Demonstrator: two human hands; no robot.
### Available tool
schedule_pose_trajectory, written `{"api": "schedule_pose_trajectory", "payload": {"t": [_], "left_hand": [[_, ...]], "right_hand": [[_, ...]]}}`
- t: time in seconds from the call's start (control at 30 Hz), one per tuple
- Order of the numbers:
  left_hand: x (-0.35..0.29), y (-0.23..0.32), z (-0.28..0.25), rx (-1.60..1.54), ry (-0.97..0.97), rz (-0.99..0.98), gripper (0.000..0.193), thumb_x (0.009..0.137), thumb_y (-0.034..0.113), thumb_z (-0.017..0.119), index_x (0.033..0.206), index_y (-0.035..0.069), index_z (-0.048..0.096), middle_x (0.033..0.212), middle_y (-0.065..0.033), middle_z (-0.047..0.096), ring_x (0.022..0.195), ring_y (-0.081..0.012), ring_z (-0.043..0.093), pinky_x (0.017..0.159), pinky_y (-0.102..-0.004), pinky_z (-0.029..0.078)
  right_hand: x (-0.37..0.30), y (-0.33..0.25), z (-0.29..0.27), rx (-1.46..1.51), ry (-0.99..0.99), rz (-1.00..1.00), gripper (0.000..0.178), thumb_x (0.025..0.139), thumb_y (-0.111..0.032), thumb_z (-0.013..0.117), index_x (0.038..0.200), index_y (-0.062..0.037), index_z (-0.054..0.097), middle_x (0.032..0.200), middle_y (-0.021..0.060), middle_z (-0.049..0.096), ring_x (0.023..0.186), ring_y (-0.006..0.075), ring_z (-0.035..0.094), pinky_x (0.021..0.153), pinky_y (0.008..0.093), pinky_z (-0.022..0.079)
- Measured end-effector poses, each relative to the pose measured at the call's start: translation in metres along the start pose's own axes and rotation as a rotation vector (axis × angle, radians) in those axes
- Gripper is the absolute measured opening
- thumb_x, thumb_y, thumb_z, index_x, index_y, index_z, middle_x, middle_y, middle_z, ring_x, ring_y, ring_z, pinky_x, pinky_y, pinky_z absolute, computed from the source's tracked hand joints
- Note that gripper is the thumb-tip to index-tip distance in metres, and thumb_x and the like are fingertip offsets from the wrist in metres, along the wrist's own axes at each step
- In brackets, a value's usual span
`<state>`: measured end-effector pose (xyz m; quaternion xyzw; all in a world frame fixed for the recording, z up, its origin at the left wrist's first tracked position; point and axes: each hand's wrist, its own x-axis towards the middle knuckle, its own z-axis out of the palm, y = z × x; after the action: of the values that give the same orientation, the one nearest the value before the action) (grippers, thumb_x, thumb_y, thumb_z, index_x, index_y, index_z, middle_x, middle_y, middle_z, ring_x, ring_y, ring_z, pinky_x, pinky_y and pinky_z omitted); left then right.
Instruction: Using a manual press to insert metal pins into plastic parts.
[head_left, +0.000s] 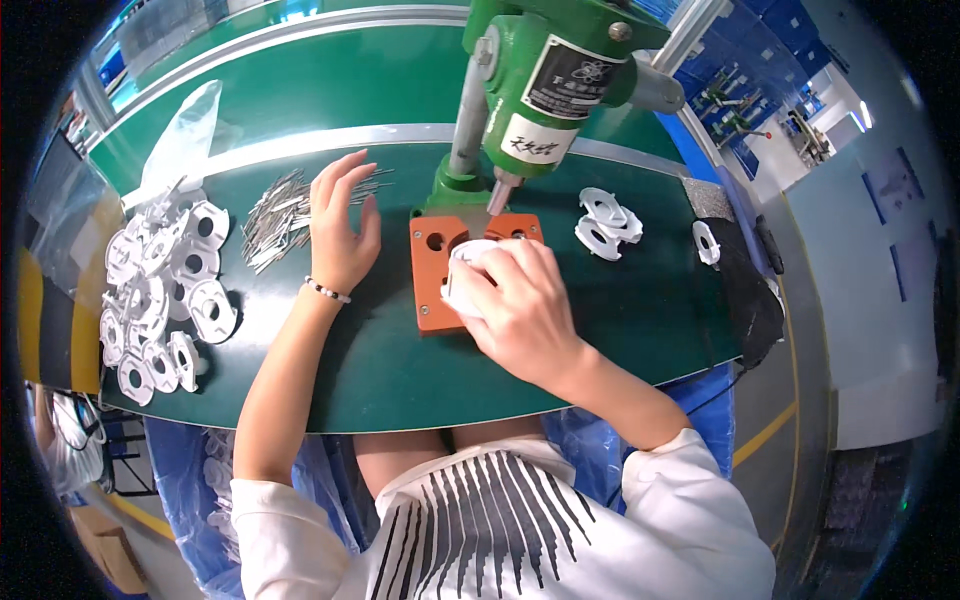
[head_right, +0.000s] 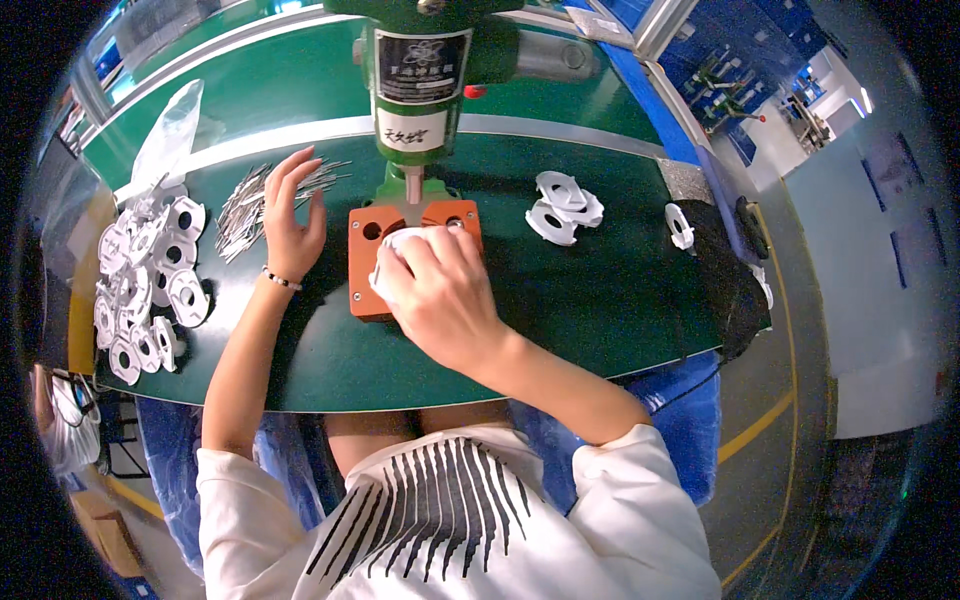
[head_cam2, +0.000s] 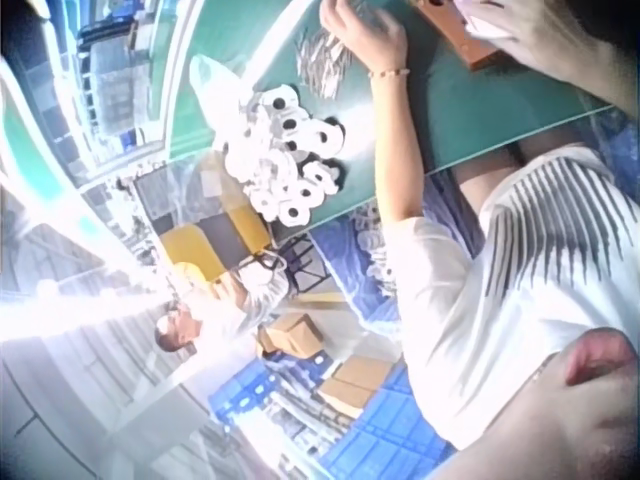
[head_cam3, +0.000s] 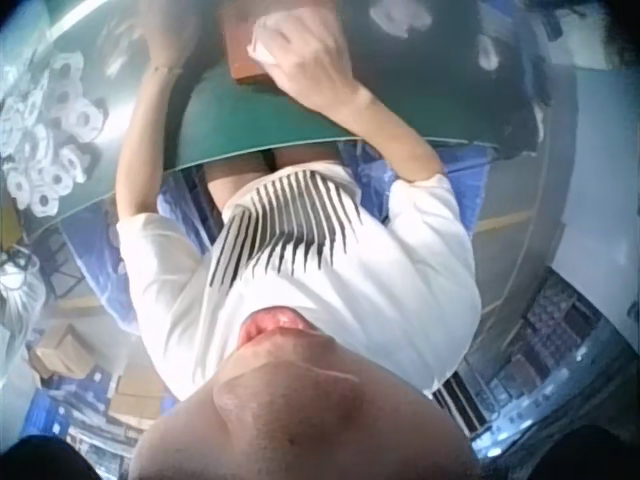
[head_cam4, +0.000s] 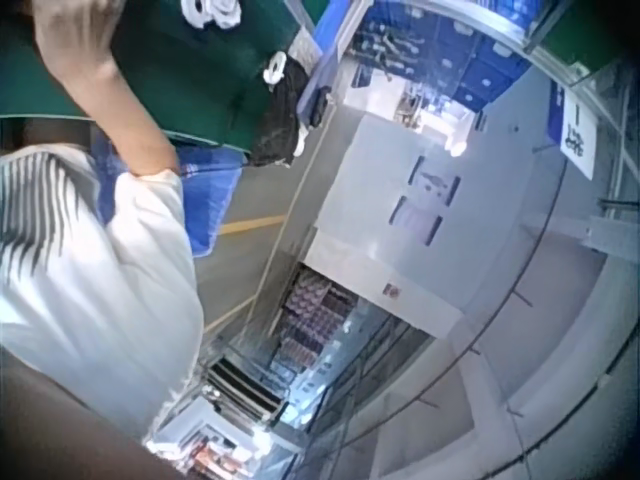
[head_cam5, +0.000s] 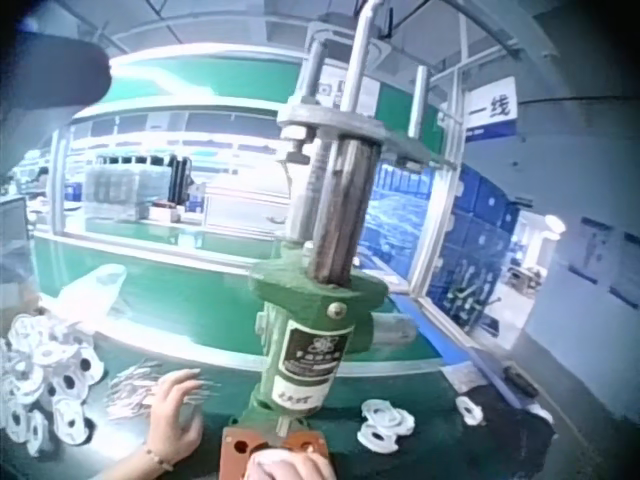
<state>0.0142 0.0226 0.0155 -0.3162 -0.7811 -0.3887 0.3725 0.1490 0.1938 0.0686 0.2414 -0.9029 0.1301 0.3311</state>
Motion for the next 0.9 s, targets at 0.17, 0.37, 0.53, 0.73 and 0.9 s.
{"api": "schedule_pose_trajectory", "payload": {"t": [0.17,0.37,0.53,0.73,0.9], "left_hand": [[0.001,-0.002,-0.003,-0.004,0.017,-0.009,0.038,0.070,-0.007,0.054,0.106,0.004,0.053,0.116,-0.0128,0.052,0.108,-0.0326,0.047,0.093,-0.0397,0.037],[0.000,-0.002,-0.007,-0.002,-0.013,-0.023,0.035,0.074,-0.006,0.053,0.107,0.004,0.054,0.118,-0.0132,0.053,0.110,-0.0307,0.048,0.093,-0.0381,0.037],[-0.001,-0.005,-0.008,0.010,0.017,-0.042,0.035,0.073,-0.006,0.053,0.107,0.004,0.054,0.118,-0.0134,0.052,0.109,-0.0306,0.049,0.093,-0.0372,0.038],[-0.001,-0.010,-0.005,0.000,0.042,-0.049,0.038,0.070,-0.007,0.053,0.106,0.004,0.053,0.116,-0.0140,0.052,0.108,-0.0322,0.047,0.093,-0.0391,0.037],[0.004,-0.018,-0.013,0.038,0.085,-0.064,0.037,0.071,-0.006,0.054,0.106,0.003,0.054,0.116,-0.0139,0.052,0.108,-0.0316,0.048,0.091,-0.0379,0.039]], "right_hand": [[-0.005,-0.004,-0.002,0.153,-0.156,0.124,0.065,0.066,-0.042,0.072,0.109,0.0036,0.052,0.102,0.0183,0.047,0.103,0.0335,0.045,0.091,0.0437,0.036],[-0.001,0.008,-0.010,0.125,-0.286,0.107,0.066,0.067,-0.041,0.071,0.111,0.0030,0.051,0.123,0.0210,0.038,0.111,0.0354,0.042,0.094,0.0449,0.035],[-0.007,0.009,-0.013,0.061,-0.436,0.032,0.074,0.070,-0.047,0.066,0.123,0.0000,0.044,0.136,0.0210,0.031,0.125,0.0368,0.031,0.101,0.0468,0.028],[-0.002,0.014,-0.018,0.128,-0.533,0.026,0.079,0.074,-0.051,0.061,0.128,0.0011,0.037,0.137,0.0237,0.028,0.130,0.0389,0.022,0.104,0.0511,0.021],[0.004,0.020,-0.023,0.195,-0.588,-0.010,0.080,0.077,-0.051,0.058,0.133,-0.0007,0.031,0.142,0.0210,0.022,0.132,0.0390,0.016,0.106,0.0491,0.015]]}}
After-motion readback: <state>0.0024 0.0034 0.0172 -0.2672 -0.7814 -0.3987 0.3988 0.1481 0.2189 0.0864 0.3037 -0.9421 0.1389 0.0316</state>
